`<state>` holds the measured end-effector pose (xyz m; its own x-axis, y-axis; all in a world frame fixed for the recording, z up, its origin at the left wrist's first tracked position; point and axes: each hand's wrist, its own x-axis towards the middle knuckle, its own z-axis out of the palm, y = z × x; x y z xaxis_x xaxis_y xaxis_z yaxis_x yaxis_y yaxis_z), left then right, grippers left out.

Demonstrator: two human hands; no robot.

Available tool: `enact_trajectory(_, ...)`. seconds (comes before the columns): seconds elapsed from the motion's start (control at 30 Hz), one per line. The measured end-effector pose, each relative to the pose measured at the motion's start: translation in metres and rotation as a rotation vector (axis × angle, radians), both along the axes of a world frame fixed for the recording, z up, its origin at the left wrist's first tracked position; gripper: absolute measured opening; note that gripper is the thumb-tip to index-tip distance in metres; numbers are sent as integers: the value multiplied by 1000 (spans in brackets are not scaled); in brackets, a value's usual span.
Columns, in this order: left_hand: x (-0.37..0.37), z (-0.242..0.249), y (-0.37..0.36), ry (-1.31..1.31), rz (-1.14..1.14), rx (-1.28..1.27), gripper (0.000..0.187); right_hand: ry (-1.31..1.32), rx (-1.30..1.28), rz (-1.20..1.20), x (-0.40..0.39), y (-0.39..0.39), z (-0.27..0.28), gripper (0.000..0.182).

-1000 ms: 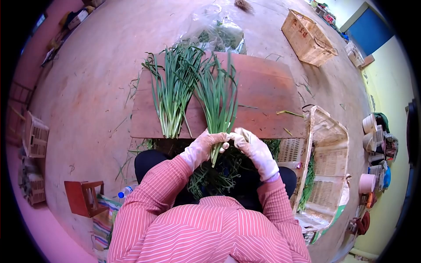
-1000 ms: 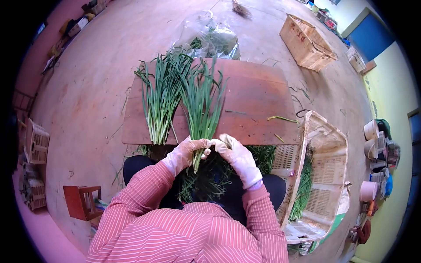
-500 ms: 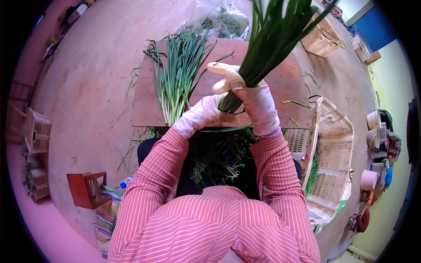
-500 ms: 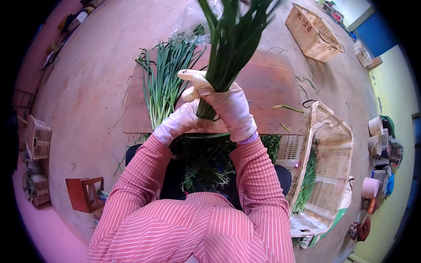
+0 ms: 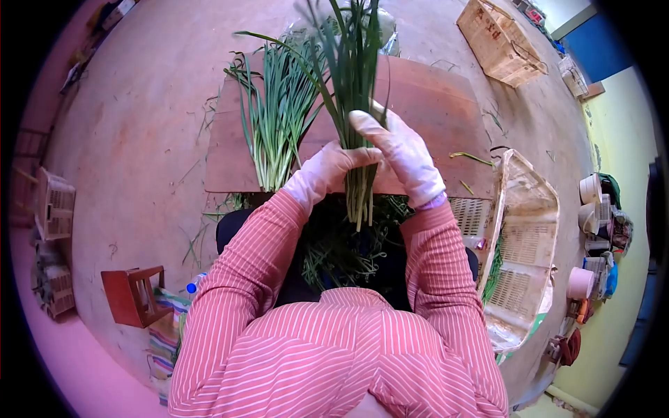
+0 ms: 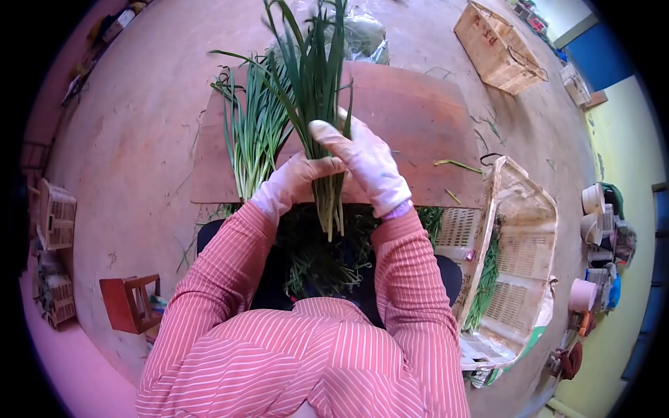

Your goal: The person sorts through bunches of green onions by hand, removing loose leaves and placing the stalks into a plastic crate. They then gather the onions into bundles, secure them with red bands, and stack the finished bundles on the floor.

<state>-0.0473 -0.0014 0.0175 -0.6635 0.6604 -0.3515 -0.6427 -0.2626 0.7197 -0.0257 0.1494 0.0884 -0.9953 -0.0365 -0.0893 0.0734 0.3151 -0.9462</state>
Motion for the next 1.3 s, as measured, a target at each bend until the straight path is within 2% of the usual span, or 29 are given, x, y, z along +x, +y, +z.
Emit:
enact_trajectory(0.07,0,2,-2,-6,35,32,27,95,114,-96,13,7,-14,68)
enact_trajectory(0.13,-7,-8,3,-211,88,70,31,-64,-102,154,34,1,-33,60)
enact_trajectory(0.17,-6,-9,2,-151,112,148,26,-110,-83,134,54,-4,-42,55)
enact_trajectory(0.2,-4,-4,3,-201,154,155,24,-154,-64,113,72,-8,-49,50)
enact_trajectory(0.27,-3,2,4,-174,163,66,33,-538,-405,-6,84,-10,-55,38)
enact_trajectory(0.3,-2,1,4,-175,163,68,33,-480,-568,-65,89,-13,-51,26)
enact_trajectory(0.33,-1,1,4,-189,160,115,34,-479,-568,-65,90,-9,-51,26)
enact_trajectory(0.47,6,9,4,-227,152,167,37,-409,-507,-30,97,6,-51,28)
enact_trajectory(0.53,11,2,8,-216,156,172,37,-496,-343,-27,102,8,-38,29)
enact_trajectory(0.67,18,-3,11,-197,139,178,36,-552,-201,-50,112,12,-34,32)
enact_trajectory(0.87,21,-2,15,-230,158,171,34,-597,-205,-66,126,28,-47,29)
enact_trajectory(0.93,8,10,7,-253,261,138,33,-779,30,-108,132,40,-67,28)
enact_trajectory(1.0,-2,21,-4,-321,323,133,34,-812,109,-178,142,52,-84,25)
enact_trajectory(1.07,-7,17,-9,-222,323,122,36,-699,23,-98,149,60,-103,24)
enact_trajectory(1.13,-4,19,-6,-230,325,139,37,-495,-413,-7,143,40,-63,44)
enact_trajectory(1.17,-3,21,-4,-236,329,157,37,-570,-423,55,131,31,-40,57)
enact_trajectory(1.2,-2,19,-2,-235,326,157,37,-568,-424,52,124,24,-35,57)
enact_trajectory(1.27,-1,11,2,-298,291,196,37,-534,-584,21,113,10,-31,58)
enact_trajectory(1.3,2,11,4,-302,290,189,38,-472,-491,-16,111,2,-33,51)
